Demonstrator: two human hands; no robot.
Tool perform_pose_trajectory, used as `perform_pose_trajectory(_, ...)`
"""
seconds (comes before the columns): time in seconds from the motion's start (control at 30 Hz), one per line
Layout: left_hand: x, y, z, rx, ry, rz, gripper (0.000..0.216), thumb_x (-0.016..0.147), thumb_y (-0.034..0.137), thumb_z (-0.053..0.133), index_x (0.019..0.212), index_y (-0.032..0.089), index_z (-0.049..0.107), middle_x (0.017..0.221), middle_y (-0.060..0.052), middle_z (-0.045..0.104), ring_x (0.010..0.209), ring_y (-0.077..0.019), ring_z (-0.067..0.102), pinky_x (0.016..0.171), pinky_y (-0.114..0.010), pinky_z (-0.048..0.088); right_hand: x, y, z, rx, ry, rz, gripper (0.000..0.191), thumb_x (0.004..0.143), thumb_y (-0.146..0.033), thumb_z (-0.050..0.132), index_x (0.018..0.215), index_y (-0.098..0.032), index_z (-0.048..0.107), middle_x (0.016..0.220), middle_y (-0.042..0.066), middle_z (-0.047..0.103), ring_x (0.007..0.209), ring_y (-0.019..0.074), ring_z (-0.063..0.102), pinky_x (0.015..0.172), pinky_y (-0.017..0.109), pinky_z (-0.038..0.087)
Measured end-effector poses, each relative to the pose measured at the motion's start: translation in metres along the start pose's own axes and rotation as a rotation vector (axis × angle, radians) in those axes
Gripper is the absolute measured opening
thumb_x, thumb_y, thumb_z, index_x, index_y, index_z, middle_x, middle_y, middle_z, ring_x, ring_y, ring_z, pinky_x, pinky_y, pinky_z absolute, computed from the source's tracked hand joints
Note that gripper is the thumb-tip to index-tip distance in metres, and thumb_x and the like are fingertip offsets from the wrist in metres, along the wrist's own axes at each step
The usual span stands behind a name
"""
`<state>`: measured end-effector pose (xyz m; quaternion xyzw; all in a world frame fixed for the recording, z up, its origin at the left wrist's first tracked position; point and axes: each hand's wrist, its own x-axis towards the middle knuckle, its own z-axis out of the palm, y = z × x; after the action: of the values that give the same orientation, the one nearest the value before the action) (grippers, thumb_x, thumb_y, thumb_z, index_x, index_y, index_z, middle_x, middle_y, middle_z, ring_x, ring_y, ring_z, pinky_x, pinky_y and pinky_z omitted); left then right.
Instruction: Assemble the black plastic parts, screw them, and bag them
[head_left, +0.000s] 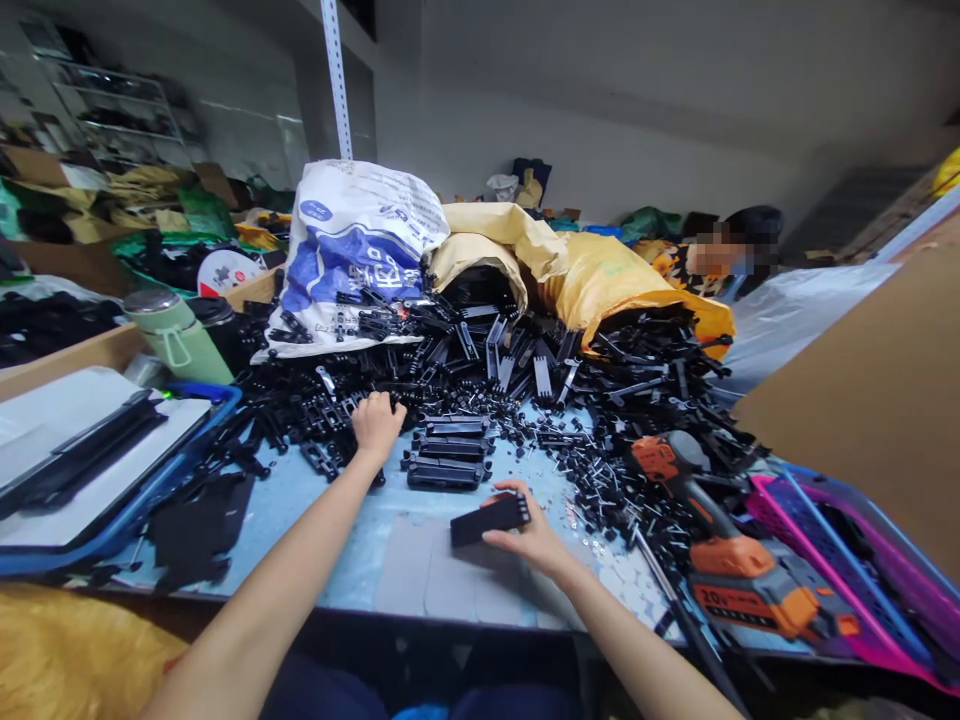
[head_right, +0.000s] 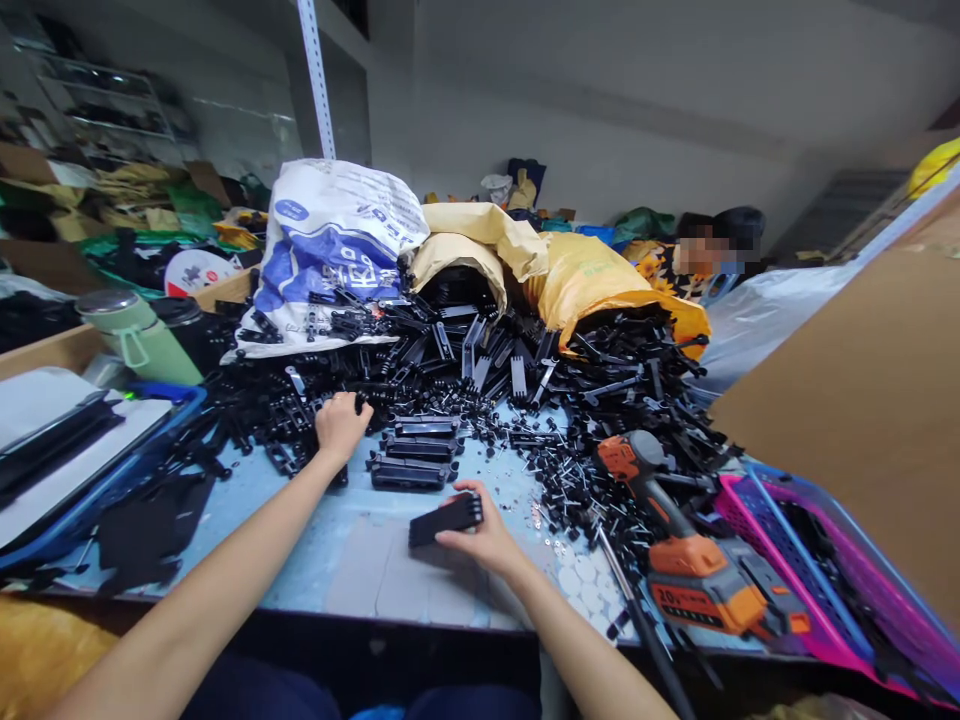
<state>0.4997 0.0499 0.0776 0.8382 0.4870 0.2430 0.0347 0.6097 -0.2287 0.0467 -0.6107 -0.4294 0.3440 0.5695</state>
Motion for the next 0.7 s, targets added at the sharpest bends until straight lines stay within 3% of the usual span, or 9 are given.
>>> perform_pose_trajectory(0.1,-0.002,-0.006,-0.013,-0.148,0.128,0.068,0.023,0.081,0.030,0.041,0.091,0.013,0.053,0.117,-0.013,0.049,0.110,-0.0220,0.045,0.092,-0.032,0.036,-0.017,0.008,-0.021,-0.346,0.064,-0.040,0.050,0.064,-0.038,0.069,0.105,-0.022,0.045,0.096,0.005,0.058,0.088,0.0205,0.056,0.079,0.035,0.045)
perform_pose_trajectory(0.2,-0.024,-0.005,-0.025,-0.522,0.263,0.152,0.020,0.081,0.030,0.045,0.092,0.014,0.048,0.115,-0.012,0.049,0.104,-0.0188,0.050,0.088,-0.029,0.040,-0.025,0.006,-0.030,-0.694,0.011,-0.154,0.038,0.071,-0.041,0.064,0.101,-0.021,0.053,0.100,0.007,0.058,0.096,0.0220,0.052,0.085,0.038,0.041)
perform_pose_trajectory(0.27,-0.047,0.000,-0.031,-0.677,0.250,0.195,0.027,0.081,0.031,0.047,0.102,0.014,0.045,0.108,-0.009,0.052,0.094,-0.0171,0.054,0.083,-0.029,0.043,-0.024,0.000,-0.023,-0.873,-0.078,-0.232,0.044,0.073,-0.042,0.063,0.111,-0.022,0.051,0.107,0.008,0.057,0.102,0.0229,0.049,0.090,0.040,0.036)
perform_pose_trajectory(0.33,-0.073,0.006,-0.034,-0.711,0.155,0.267,0.037,0.082,0.031,0.047,0.115,0.015,0.040,0.103,-0.008,0.054,0.091,-0.0168,0.055,0.083,-0.029,0.043,-0.020,-0.005,-0.009,-0.961,-0.150,-0.262,0.046,0.077,-0.041,0.058,0.118,-0.025,0.048,0.108,0.007,0.057,0.102,0.0231,0.048,0.091,0.042,0.035)
perform_pose_trajectory(0.4,-0.098,0.012,-0.035,-0.690,-0.001,0.359,0.042,0.084,0.031,0.044,0.122,0.017,0.037,0.104,-0.008,0.056,0.095,-0.0184,0.055,0.086,-0.032,0.042,-0.012,-0.007,0.007,-0.917,-0.140,-0.235,0.039,0.083,-0.040,0.050,0.119,-0.026,0.048,0.103,0.007,0.058,0.097,0.0224,0.051,0.087,0.040,0.039)
perform_pose_trajectory(0.5,-0.127,0.018,-0.032,-0.573,-0.216,0.373,0.043,0.087,0.033,0.037,0.128,0.019,0.034,0.110,-0.010,0.056,0.101,-0.0227,0.054,0.085,-0.036,0.042,-0.002,-0.007,0.025,-0.617,-0.007,-0.115,0.036,0.088,-0.040,0.039,0.121,-0.027,0.045,0.100,0.006,0.057,0.084,0.0182,0.057,0.077,0.034,0.046)
perform_pose_trajectory(0.6,-0.149,0.018,-0.025,-0.447,-0.282,0.372,0.049,0.087,0.030,0.034,0.133,0.015,0.026,0.110,-0.014,0.056,0.099,-0.0245,0.054,0.082,-0.039,0.043,0.004,-0.004,0.035,-0.309,0.048,0.020,0.039,0.089,-0.041,0.035,0.125,-0.027,0.039,0.092,0.004,0.056,0.064,0.0132,0.058,0.062,0.029,0.049)
perform_pose_trajectory(0.7,-0.165,0.010,-0.017,-0.339,-0.302,0.532,0.048,0.084,0.023,0.037,0.130,0.013,0.032,0.104,-0.013,0.058,0.096,-0.0250,0.053,0.082,-0.041,0.043,0.002,0.001,0.036,-0.261,0.069,0.051,0.040,0.087,-0.041,0.040,0.124,-0.027,0.042,0.085,0.003,0.057,0.060,0.0128,0.056,0.058,0.028,0.049)
